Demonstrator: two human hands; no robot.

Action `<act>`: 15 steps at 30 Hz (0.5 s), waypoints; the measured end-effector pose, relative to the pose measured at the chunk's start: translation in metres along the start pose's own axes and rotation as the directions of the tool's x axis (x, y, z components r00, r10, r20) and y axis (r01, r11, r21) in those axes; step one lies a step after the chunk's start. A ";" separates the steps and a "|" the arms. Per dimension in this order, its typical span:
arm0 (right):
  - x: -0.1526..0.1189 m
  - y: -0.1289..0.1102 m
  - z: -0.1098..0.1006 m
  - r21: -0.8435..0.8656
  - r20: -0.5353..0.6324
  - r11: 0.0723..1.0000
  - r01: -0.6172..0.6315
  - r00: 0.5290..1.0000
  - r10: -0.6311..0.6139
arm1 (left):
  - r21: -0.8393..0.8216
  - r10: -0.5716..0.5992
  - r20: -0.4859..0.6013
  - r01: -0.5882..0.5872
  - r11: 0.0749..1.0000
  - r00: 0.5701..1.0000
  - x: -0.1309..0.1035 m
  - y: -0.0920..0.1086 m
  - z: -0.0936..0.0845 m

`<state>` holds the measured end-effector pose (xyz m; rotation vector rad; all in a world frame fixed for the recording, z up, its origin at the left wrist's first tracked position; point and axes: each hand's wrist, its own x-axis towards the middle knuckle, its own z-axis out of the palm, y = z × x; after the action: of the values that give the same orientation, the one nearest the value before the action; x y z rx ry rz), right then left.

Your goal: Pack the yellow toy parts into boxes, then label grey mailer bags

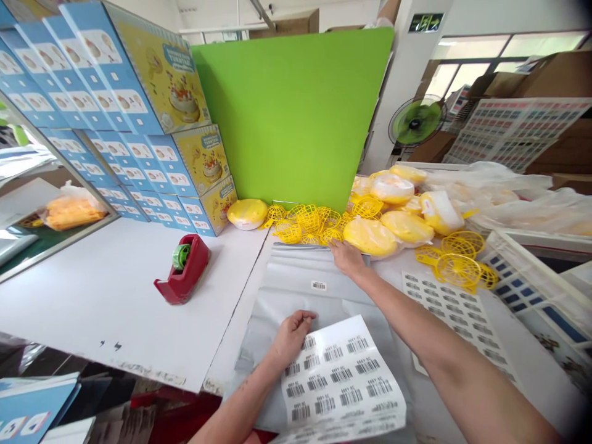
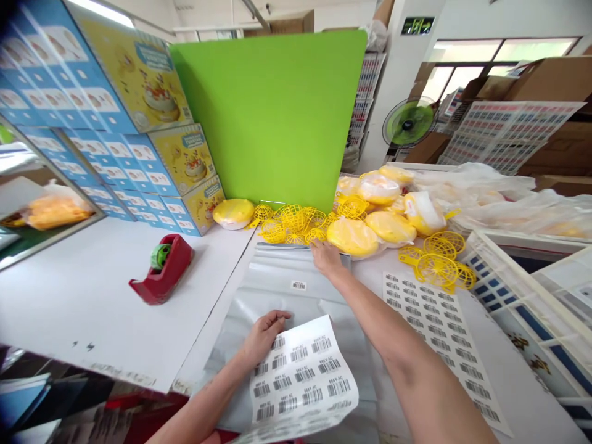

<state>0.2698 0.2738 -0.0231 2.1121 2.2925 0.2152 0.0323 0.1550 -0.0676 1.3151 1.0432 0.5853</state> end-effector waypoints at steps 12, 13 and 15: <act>-0.011 0.004 0.002 0.061 0.008 0.997 -0.037 0.999 0.037 | 0.052 0.055 -0.021 -0.054 0.997 0.998 0.003 -0.009 0.001; -0.010 0.003 0.004 0.066 0.013 0.997 -0.049 0.999 0.049 | 0.053 0.056 -0.021 -0.055 0.997 0.998 0.003 -0.009 0.001; -0.007 0.001 0.004 0.075 0.004 0.995 -0.065 0.998 0.064 | 0.056 0.054 -0.020 -0.053 0.997 0.998 0.003 -0.009 0.001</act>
<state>0.2715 0.2676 -0.0279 2.2228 2.2685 0.1295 0.0330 0.1553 -0.0775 1.3912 1.0508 0.6160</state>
